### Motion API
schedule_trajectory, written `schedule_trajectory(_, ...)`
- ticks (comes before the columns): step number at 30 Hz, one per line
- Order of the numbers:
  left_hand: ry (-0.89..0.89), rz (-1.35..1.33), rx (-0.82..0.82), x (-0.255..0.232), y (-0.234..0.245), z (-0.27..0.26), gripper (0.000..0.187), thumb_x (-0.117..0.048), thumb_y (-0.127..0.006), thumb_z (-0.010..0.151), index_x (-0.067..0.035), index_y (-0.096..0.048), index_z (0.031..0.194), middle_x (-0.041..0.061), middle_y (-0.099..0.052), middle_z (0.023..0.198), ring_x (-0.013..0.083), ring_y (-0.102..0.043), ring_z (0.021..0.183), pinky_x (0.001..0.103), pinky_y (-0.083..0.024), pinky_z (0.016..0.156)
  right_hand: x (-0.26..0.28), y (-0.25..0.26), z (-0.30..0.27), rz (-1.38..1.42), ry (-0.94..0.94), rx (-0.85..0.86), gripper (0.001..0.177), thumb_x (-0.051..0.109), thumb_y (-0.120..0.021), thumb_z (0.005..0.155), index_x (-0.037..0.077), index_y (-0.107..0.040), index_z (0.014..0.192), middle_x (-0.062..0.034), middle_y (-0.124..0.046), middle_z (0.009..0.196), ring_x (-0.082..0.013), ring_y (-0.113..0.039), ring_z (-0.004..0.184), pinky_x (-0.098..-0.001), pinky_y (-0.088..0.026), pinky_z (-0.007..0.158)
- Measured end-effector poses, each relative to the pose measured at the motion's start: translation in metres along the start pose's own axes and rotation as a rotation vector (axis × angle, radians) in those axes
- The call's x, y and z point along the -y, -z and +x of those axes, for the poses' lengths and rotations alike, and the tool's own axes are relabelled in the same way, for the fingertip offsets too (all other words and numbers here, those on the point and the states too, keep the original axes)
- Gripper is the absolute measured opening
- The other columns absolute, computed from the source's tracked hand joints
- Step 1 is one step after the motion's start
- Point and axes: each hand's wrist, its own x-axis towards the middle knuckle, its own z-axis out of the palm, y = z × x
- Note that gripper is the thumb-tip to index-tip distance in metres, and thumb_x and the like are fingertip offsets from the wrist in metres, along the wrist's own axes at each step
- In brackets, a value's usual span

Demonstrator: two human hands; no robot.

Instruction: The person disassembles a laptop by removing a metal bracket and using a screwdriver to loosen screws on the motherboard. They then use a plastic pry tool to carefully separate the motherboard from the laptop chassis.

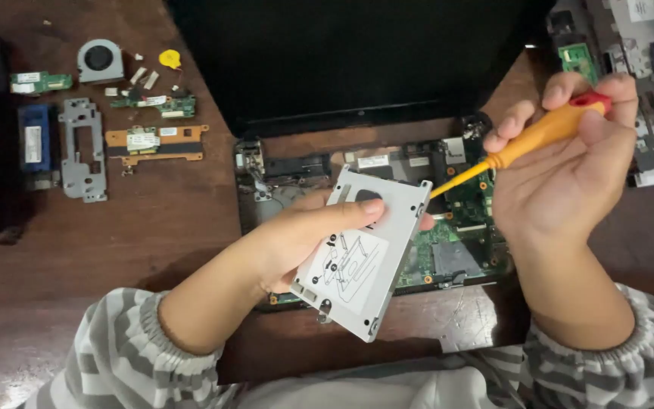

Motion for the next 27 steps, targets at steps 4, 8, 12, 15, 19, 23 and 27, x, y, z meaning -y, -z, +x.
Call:
schedule_trajectory(4,0.047,-0.001,-0.061,0.001,0.006,0.001,0.062,-0.032,-0.068,0.086,-0.004,-0.062,0.141,0.010,-0.074,0.127,0.0175,-0.073,0.086,0.029,-0.057,0.067,-0.001,0.002,0.005,0.011,0.007,-0.019,0.012,0.016,-0.043,0.104,0.021,-0.049,0.114,-0.0085,-0.051,0.109,-0.0290,-0.058,0.082,-0.0395,-0.055,0.069)
schedule_trajectory(8,0.136,0.042,-0.071,-0.002,0.011,-0.004,0.062,-0.049,-0.063,0.088,-0.010,-0.072,0.135,0.006,-0.076,0.095,0.0120,-0.066,0.066,0.021,-0.043,0.047,-0.001,0.007,0.009,-0.004,0.032,-0.040,0.010,0.015,-0.045,0.105,0.021,-0.049,0.113,-0.0081,-0.051,0.109,-0.0301,-0.059,0.082,-0.0407,-0.056,0.070)
schedule_trajectory(12,0.224,-0.002,-0.239,-0.009,0.000,-0.006,0.055,-0.040,-0.065,0.087,-0.005,-0.076,0.127,0.017,-0.078,0.107,0.0271,-0.073,0.081,0.034,-0.057,0.058,0.000,0.009,0.010,-0.025,0.034,-0.024,0.009,0.017,-0.045,0.107,0.022,-0.050,0.113,-0.0064,-0.050,0.110,-0.0284,-0.059,0.083,-0.0389,-0.056,0.072)
schedule_trajectory(15,0.246,-0.037,-0.243,-0.008,0.001,-0.004,0.059,-0.039,-0.066,0.084,-0.003,-0.072,0.131,0.015,-0.077,0.119,0.0277,-0.073,0.090,0.039,-0.060,0.068,0.000,0.012,0.010,-0.004,0.039,-0.021,0.008,0.018,-0.046,0.110,0.022,-0.051,0.115,-0.0069,-0.051,0.113,-0.0293,-0.058,0.084,-0.0402,-0.055,0.072)
schedule_trajectory(19,0.197,-0.103,-0.191,-0.002,0.013,-0.005,0.054,-0.037,-0.063,0.091,-0.002,-0.072,0.130,0.018,-0.076,0.116,0.0285,-0.074,0.089,0.040,-0.061,0.064,0.004,0.009,0.011,-0.054,0.049,0.002,0.009,0.018,-0.044,0.110,0.024,-0.050,0.114,-0.0041,-0.050,0.113,-0.0266,-0.059,0.084,-0.0377,-0.056,0.074)
schedule_trajectory(23,-0.090,0.088,-0.187,-0.001,0.031,-0.036,0.035,-0.026,-0.074,0.084,-0.002,-0.068,0.109,0.007,-0.075,0.086,0.0202,-0.074,0.071,0.028,-0.055,0.047,0.003,0.013,0.009,0.032,0.025,-0.083,0.012,0.016,-0.044,0.109,0.023,-0.053,0.114,-0.0058,-0.052,0.110,-0.0280,-0.059,0.083,-0.0386,-0.056,0.071)
schedule_trajectory(27,-0.017,0.207,-1.198,-0.061,-0.028,-0.094,0.058,-0.004,-0.066,0.079,-0.011,-0.061,0.137,0.014,-0.074,0.112,0.0332,-0.071,0.095,0.047,-0.054,0.083,-0.001,0.019,0.014,0.014,0.030,-0.035,0.012,0.022,-0.042,0.115,0.025,-0.054,0.117,-0.0052,-0.053,0.113,-0.0251,-0.059,0.083,-0.0361,-0.055,0.072)
